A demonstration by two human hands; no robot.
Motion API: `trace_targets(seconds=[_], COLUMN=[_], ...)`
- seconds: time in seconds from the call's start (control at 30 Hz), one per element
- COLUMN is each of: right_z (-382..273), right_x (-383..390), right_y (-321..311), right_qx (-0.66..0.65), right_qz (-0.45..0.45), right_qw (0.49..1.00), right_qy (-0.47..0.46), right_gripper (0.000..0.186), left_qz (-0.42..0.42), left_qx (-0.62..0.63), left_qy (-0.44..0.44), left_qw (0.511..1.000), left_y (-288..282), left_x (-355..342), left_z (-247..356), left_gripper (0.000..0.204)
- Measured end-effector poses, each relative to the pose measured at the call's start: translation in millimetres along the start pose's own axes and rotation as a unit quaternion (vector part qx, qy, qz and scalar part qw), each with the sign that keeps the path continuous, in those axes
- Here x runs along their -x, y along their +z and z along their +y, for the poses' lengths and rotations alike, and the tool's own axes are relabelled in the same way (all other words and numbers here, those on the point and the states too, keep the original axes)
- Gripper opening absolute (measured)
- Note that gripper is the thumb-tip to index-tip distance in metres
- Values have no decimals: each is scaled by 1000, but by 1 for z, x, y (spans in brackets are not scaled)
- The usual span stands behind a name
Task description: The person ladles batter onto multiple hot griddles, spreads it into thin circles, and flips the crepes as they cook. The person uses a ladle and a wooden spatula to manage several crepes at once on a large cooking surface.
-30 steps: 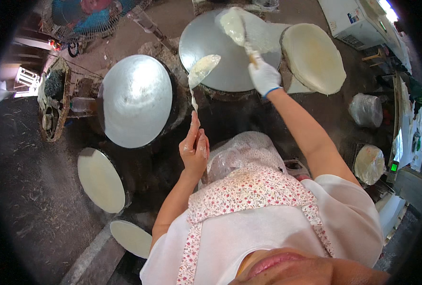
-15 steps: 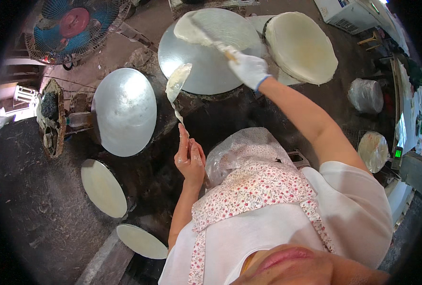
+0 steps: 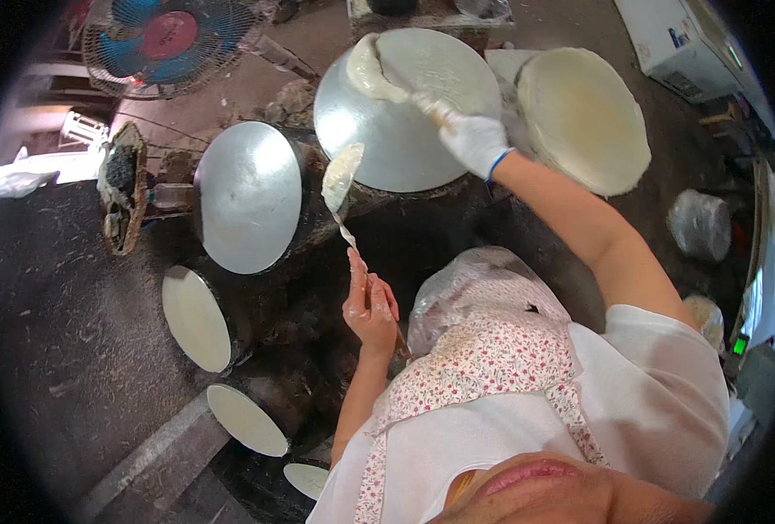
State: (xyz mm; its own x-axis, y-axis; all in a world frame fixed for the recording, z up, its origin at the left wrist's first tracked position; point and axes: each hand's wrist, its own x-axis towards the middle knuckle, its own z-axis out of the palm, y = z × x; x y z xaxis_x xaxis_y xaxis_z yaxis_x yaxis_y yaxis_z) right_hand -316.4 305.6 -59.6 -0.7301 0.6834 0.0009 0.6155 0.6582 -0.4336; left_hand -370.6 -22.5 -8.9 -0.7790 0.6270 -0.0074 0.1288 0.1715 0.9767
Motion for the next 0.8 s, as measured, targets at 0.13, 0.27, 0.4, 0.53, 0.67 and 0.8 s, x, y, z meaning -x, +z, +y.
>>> trace_targets(seconds=[0.13,0.27,0.4,0.53,0.67,0.8], right_z=[16,52,19,34,68,7], right_x=[-7,-17,-19,-4,-53,-31], right_y=[32,-5,16,-2,4,11], right_qx=[7,-37,-3,-10,-33,-53], right_qz=[-36,20,-98,-84,26,-150], right_qw=[998,999,994,986,999,983], right_qy=[-46,-9,-50,-146,-4,-91], right_gripper=[48,44,47,52,44,43], left_qz=[5,48,45,66,66,66], left_qx=[-3,13,-13,2,2,5], left_qy=[-20,-35,-47,-57,-80,-113], left_qw=[1000,998,998,996,995,991], left_y=[12,18,31,32,35,42], left_x=[10,20,16,30,29,29], left_z=[5,8,6,4,-1,10], left_gripper=[56,57,55,53,52,52])
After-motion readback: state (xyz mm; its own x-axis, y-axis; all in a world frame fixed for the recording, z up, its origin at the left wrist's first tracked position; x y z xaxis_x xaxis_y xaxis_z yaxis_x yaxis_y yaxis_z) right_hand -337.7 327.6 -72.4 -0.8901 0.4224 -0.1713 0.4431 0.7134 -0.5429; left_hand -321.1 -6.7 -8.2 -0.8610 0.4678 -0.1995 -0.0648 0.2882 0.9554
